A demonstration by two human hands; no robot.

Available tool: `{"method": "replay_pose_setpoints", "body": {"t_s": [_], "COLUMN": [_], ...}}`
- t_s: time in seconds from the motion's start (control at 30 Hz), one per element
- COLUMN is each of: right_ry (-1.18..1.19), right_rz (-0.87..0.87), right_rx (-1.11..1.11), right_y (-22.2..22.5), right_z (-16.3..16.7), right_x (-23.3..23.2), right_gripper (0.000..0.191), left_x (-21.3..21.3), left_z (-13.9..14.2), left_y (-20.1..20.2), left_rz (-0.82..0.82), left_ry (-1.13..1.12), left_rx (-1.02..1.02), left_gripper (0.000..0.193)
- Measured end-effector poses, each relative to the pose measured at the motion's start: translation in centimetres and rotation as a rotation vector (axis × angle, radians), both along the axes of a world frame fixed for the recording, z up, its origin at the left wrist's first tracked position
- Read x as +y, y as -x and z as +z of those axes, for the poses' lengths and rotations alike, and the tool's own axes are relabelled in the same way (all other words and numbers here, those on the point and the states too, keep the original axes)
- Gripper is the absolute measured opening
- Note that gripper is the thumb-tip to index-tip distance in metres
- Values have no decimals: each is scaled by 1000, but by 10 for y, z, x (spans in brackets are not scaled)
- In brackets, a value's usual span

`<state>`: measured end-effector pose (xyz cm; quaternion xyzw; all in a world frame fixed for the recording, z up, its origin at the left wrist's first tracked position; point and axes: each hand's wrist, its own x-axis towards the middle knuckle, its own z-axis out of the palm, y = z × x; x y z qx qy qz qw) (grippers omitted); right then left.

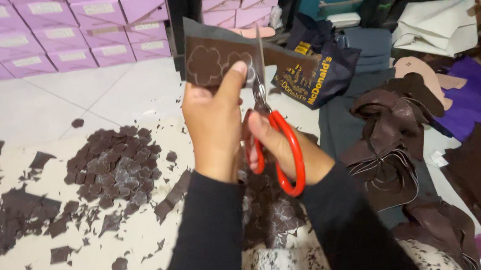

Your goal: The person uses red-handled scissors to cut flower-shaped pieces from a brown patterned sheet. They hold the sheet with the left hand and cut along the outlines, dropping finished pieces onto a growing pile on the floor.

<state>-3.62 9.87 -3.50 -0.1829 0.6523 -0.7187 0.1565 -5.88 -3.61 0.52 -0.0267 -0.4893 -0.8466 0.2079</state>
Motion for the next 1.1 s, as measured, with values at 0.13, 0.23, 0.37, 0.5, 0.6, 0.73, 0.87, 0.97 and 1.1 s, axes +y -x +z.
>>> {"method": "replay_pose_setpoints", "body": {"t_s": [0.13,0.23,0.37,0.5,0.6,0.73,0.87,0.97,1.1], "right_ry": [-96,-47,4,-18,-79,-108,-169,-216,-237], "right_rz": [-6,17,57,42,-8,-81,-61,-47,-34], "right_rx": [23,-10,-35,-21,-27,-51,-30,9,29], "right_y": [-16,-16,-14,-9,-6,-5,-4,-4,-5], "right_z": [-30,-41,-44,-53,-60,-66,-66,-66,-66], "right_x": [-5,-5,-1,-5,-2,-5,-4,-6,-11], "right_gripper": [56,55,54,53,53,52,54,55,56], "left_x": [3,4,-11,-10,-11,-11,-10,-13,-18], "left_z": [-32,-50,-62,-69,-70,-69,-70,-73,-78], "left_y": [-12,-5,6,5,3,1,-2,-2,1], "left_rz": [26,21,-10,9,38,42,48,39,41], "left_ry": [-104,-139,-120,-123,-101,-100,-87,-99,-87], "left_rx": [89,106,79,86,120,126,108,98,69], "left_gripper": [24,25,29,26,27,28,26,25,26]}}
